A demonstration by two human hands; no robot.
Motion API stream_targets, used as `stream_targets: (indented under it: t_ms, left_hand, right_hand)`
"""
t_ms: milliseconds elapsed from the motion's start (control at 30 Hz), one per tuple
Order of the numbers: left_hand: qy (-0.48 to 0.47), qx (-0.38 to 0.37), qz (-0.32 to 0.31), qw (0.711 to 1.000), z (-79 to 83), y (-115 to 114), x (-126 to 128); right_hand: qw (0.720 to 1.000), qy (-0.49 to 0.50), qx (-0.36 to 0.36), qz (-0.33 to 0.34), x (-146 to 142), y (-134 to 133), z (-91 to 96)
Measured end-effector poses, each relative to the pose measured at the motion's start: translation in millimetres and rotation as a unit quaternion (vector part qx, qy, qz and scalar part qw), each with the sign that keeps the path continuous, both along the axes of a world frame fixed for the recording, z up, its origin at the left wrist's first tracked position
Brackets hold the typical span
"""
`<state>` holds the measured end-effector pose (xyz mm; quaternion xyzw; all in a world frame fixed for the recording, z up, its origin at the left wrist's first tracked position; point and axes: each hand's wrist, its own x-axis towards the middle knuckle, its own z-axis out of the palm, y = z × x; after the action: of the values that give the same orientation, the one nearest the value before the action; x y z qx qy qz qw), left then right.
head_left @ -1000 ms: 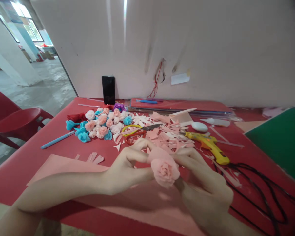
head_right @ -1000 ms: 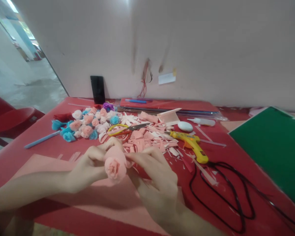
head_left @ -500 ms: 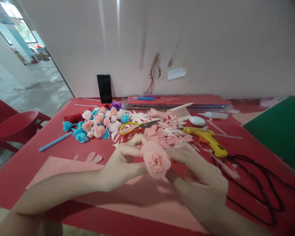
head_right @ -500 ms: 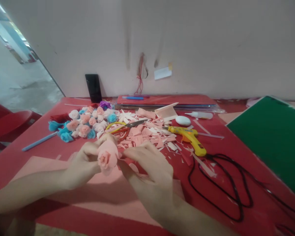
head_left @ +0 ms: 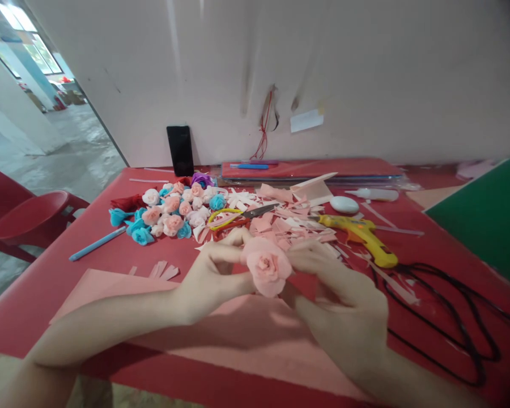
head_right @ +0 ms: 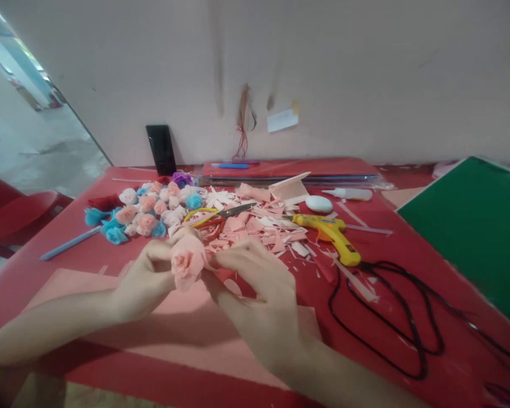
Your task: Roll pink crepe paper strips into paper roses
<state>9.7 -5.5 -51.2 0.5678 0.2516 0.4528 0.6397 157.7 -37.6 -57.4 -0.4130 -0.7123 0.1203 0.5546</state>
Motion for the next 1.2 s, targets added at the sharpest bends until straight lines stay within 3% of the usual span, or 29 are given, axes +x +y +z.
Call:
stream_targets:
  t_ms: [133, 333, 533, 633, 767, 1067, 1200]
  left_hand:
    - [0.010, -0.008, 0.001, 1.000, -0.8, 0, -1]
    - [0.034, -0.002, 0.032, 0.999, -1.2, 0, -2]
    - [0.033, -0.048, -0.009, 0.998, 2.5, -1, -1]
    - [-0.027, -0.059, -0.036, 0.997, -0.1, 1, -1]
    - [-0.097, -0.066, -0.010, 0.993, -5.0, 3, 0]
    - [-0.113, -0.053, -0.037, 0.992, -2.0, -2, 3]
    - [-0.083, -0.054, 0.013, 0.995, -3.2, -3, 3]
  right_hand:
    - [0.998, 0.027, -0.060, -0.002, 1, 0, -1.1]
    - [0.996, 0.002, -0.090, 0.022, -1, 1, 4.0]
    - [0.985, 0.069, -0.158, 0.025, 2, 0, -1.4]
    - [0.959, 0.157, -0.230, 0.044, 4, 2, -5.1]
    - [0.917, 0.247, -0.294, 0.108, 5, 4, -6.2]
    - [0.838, 0.332, -0.396, 0.174, 0, 1, -7.7]
    - [0.812, 0.346, -0.444, 0.156, -1, -1, -10.6]
